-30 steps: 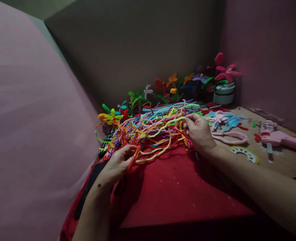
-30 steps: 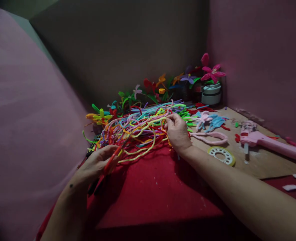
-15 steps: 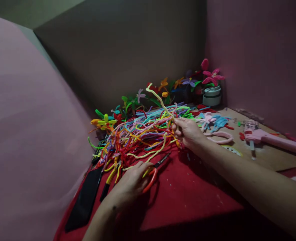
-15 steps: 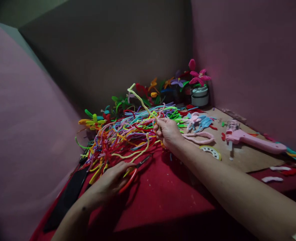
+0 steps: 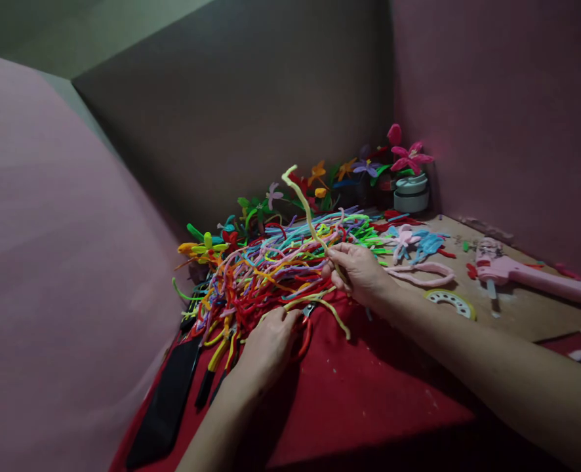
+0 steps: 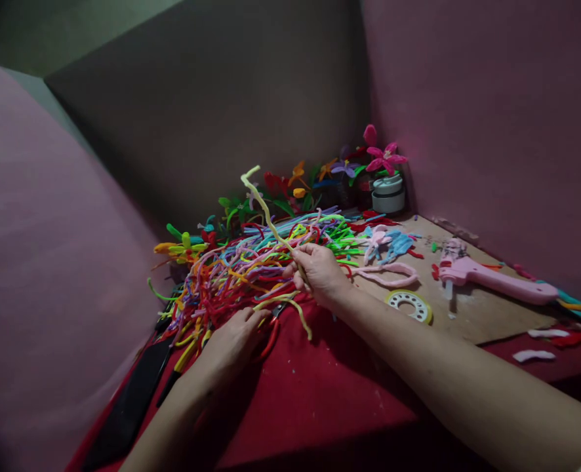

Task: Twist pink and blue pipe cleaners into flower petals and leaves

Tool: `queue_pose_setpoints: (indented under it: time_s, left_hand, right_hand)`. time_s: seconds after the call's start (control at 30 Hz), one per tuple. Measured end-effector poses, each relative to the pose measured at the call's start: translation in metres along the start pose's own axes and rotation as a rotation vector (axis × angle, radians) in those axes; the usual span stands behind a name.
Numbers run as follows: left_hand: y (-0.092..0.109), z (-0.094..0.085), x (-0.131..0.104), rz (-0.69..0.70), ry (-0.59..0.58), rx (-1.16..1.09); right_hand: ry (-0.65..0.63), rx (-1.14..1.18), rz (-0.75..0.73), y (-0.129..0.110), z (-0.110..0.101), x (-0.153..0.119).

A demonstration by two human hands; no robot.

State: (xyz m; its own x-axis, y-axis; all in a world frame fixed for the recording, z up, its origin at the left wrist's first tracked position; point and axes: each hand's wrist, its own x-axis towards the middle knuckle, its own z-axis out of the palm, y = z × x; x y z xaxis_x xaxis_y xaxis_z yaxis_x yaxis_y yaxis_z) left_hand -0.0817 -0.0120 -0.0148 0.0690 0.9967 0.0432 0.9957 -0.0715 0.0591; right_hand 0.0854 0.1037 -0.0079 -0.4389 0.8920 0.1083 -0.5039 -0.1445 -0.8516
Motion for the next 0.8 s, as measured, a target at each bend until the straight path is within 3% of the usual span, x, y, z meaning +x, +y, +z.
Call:
queue_pose_setpoints:
  time_s: [0.13,0.23,0.37,0.5,0.63,0.8]
  left_hand:
    - [0.010,-0.020,0.002,-0.086,0.167,-0.551]
    - [0.023,-0.029,0.009,-0.158,0.257,-1.019]
    - [0.027,-0.027,0.021,-0.214,0.469,-1.358]
    - [0.005,-0.020,0.030,-0.317,0.570,-1.662]
    - [-0.024,-0.018,0.036,-0.396,0.754,-1.769]
    - [-0.036,-0.023,0.039,-0.453,0.962,-1.937]
  right_hand:
    - [-0.076,-0.211,-0.070,0.006,0.008,-0.009]
    - [-0.147,-0.496,-0.209,0.014,0.015,-0.018]
    - [-0.264,-0.842,-0.311,0.020,0.019,-0.026]
    - [-0.281,-1.028,-0.302,0.020,0.015,-0.025]
    - [-0.317,-1.109,-0.254,0.020,0.011,-0.021]
    - [-0.275,-1.127,-0.226,0.018,0.009,-0.016]
